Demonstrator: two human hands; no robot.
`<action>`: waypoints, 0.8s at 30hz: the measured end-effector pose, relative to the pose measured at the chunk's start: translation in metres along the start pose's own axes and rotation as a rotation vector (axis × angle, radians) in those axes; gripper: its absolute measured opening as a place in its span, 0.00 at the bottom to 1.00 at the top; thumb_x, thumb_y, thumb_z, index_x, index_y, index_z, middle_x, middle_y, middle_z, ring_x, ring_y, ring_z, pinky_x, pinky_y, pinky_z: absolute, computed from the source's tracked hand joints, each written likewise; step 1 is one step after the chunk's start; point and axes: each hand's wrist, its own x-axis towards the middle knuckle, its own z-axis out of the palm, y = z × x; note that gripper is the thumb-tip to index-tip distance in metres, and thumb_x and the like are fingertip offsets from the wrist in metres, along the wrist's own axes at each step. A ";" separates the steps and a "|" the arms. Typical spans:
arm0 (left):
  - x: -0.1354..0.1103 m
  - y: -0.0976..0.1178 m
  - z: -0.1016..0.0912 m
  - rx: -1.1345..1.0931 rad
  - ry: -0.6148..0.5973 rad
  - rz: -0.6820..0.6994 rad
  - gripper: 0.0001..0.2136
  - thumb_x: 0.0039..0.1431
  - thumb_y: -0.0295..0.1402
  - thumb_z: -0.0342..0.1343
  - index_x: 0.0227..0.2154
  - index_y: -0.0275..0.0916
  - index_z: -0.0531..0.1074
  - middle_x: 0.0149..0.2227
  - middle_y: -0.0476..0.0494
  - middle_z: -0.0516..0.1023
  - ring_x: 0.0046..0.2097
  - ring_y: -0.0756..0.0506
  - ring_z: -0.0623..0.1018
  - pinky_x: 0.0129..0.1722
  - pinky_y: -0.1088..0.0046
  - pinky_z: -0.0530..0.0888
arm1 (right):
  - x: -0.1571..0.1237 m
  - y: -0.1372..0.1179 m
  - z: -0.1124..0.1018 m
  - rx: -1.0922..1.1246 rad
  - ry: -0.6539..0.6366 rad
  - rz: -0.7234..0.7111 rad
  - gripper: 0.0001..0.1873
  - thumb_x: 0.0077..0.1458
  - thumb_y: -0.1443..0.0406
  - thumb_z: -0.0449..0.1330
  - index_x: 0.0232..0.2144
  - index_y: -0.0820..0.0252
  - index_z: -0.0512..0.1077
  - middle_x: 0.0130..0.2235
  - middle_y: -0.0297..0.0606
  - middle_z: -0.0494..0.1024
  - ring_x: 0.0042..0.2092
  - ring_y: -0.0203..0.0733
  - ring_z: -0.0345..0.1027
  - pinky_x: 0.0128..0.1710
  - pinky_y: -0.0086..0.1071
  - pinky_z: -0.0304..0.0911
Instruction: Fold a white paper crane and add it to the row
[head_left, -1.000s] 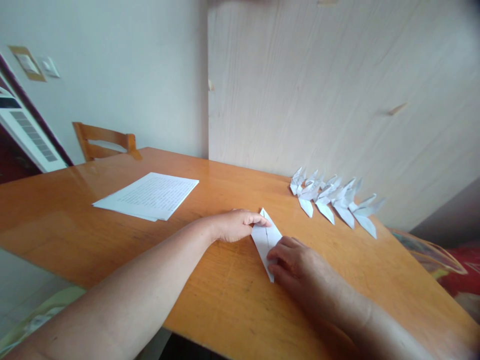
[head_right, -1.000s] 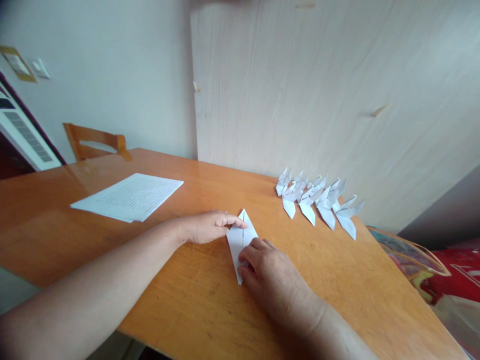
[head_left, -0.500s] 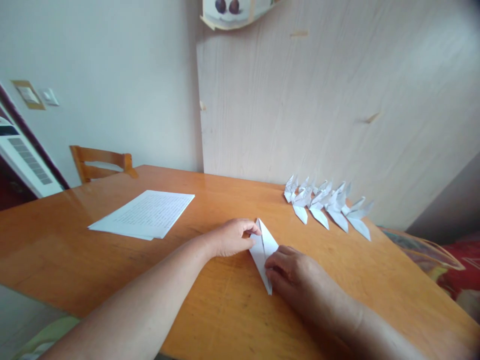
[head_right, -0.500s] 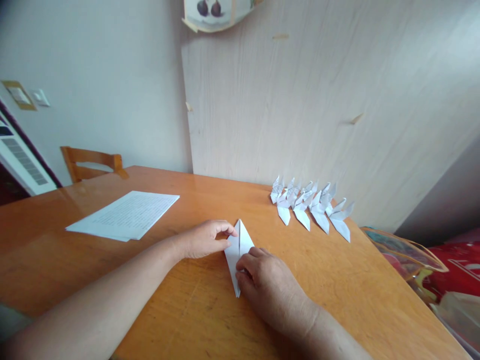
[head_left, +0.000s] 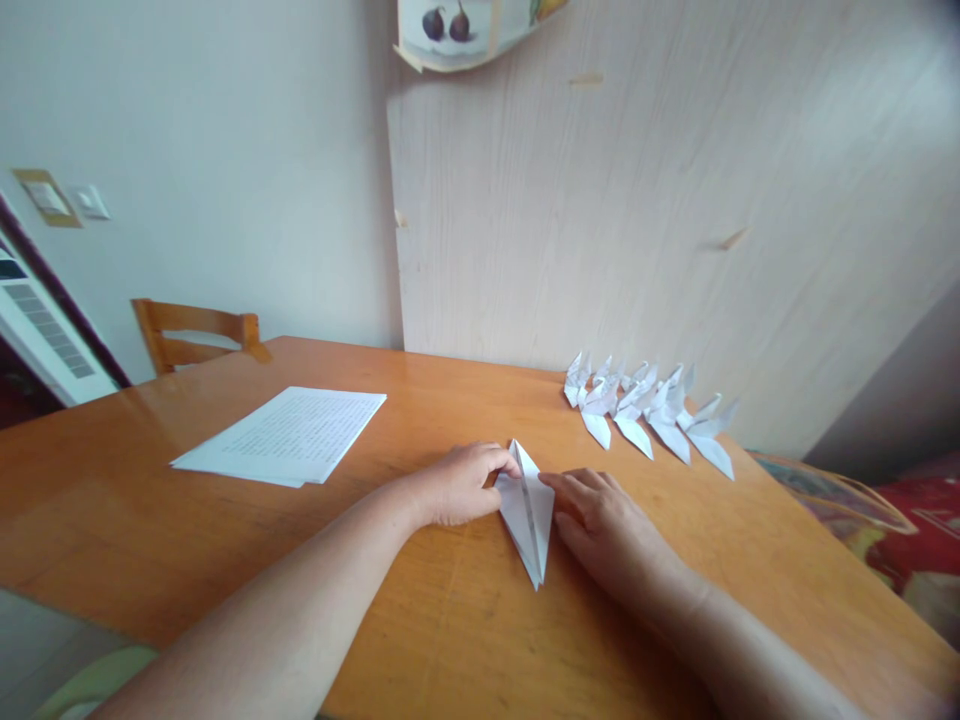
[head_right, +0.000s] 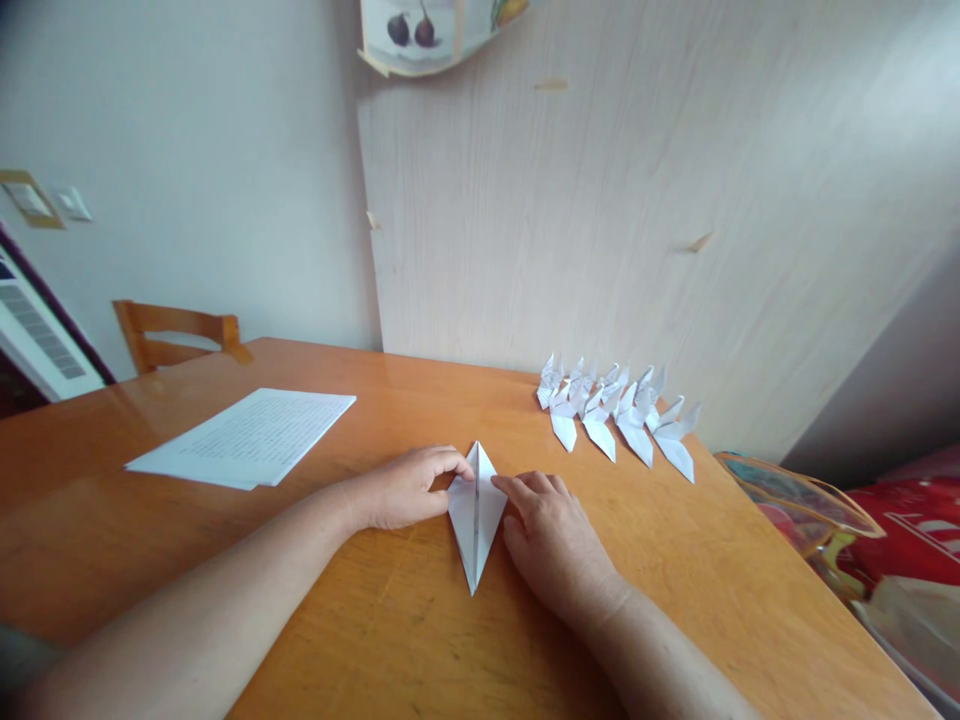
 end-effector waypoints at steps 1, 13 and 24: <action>0.000 0.001 -0.001 -0.011 -0.002 -0.003 0.15 0.53 0.26 0.52 0.43 0.42 0.73 0.43 0.46 0.76 0.44 0.44 0.74 0.45 0.69 0.71 | 0.000 0.000 0.001 0.003 0.001 -0.007 0.25 0.56 0.73 0.54 0.54 0.52 0.72 0.47 0.43 0.76 0.48 0.48 0.68 0.49 0.41 0.63; -0.003 0.005 -0.003 -0.114 0.013 0.034 0.20 0.49 0.23 0.51 0.46 0.43 0.69 0.48 0.45 0.73 0.49 0.43 0.73 0.50 0.66 0.71 | 0.005 0.008 0.002 0.286 0.186 0.051 0.15 0.62 0.64 0.53 0.45 0.56 0.78 0.44 0.42 0.76 0.46 0.44 0.70 0.47 0.37 0.65; 0.003 0.016 0.002 -0.081 0.225 0.176 0.12 0.56 0.28 0.57 0.44 0.41 0.74 0.44 0.43 0.76 0.46 0.43 0.74 0.49 0.65 0.70 | 0.006 -0.001 -0.014 0.534 0.212 0.168 0.15 0.61 0.58 0.54 0.38 0.59 0.78 0.38 0.40 0.78 0.42 0.44 0.71 0.44 0.37 0.63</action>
